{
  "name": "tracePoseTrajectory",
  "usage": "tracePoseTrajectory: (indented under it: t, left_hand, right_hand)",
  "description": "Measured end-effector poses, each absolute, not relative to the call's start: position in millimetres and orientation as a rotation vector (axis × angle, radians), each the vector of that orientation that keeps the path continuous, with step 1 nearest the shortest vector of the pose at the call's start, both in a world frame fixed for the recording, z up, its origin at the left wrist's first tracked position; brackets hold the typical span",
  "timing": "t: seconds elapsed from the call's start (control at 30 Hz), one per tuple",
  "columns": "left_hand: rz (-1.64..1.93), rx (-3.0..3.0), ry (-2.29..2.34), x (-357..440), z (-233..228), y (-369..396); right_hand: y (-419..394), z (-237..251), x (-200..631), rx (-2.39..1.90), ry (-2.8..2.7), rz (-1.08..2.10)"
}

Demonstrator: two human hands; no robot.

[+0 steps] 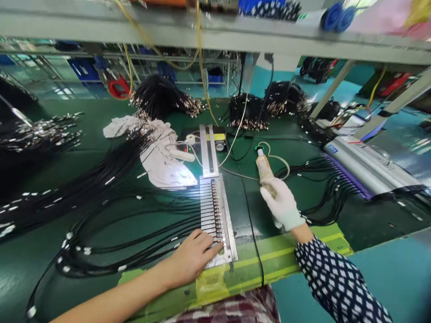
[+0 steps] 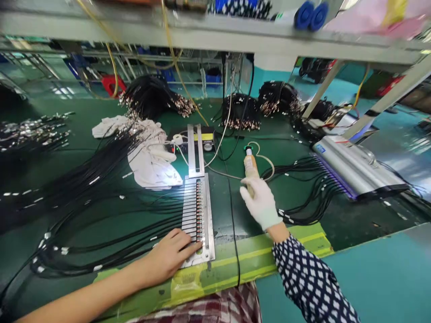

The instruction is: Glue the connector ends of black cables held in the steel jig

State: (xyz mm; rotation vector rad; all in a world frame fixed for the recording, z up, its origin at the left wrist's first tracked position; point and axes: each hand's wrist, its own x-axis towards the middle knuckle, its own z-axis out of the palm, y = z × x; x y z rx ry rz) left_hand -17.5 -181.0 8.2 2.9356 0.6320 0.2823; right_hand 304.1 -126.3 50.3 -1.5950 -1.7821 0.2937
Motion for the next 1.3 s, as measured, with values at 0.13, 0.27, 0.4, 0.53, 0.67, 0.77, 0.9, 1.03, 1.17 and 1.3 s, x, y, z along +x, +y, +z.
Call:
tracePoseTrajectory:
  t: [0.13,0.27,0.4,0.53,0.67,0.77,0.9,1.03,1.17,1.3]
  left_hand:
    - [0.346,2.875,0.664,-14,10,-182]
    - [0.416,2.869,0.674,-11,1,-183]
    - [0.516,2.946,0.616,-12,-9,-182]
    - [0.408,2.994,0.610,-16,-2,-186]
    - [0.345,2.929,0.657,-16,12,-187]
    - [0.582,2.639,0.801,-12,30,-179]
    - [0.735,2.106,0.993,4,63,-165]
    - [0.518,1.893,0.929,19,86,-162]
    - [0.507,1.901,0.870,14,89,-165]
    - [0.412,1.624,0.667,9,80,-164]
  right_hand:
    - [-58,62,332,-1.978,-1.489,0.447]
    - [-19,53,336,-1.935,-1.334,0.610]
    - [-24,47,340,-1.651,-1.229,0.811]
    - [-57,52,344,-1.362,-1.142,0.933]
    - [-96,65,332,-0.900,-1.016,1.106]
    - [-122,69,303,-0.767,-1.059,1.256]
    - [-149,64,252,-0.704,-1.138,1.413]
    - [-156,69,233,-0.658,-1.128,1.332]
    - [-149,82,256,-0.621,-1.184,1.291]
    - [-150,76,269,-0.603,-1.179,1.310]
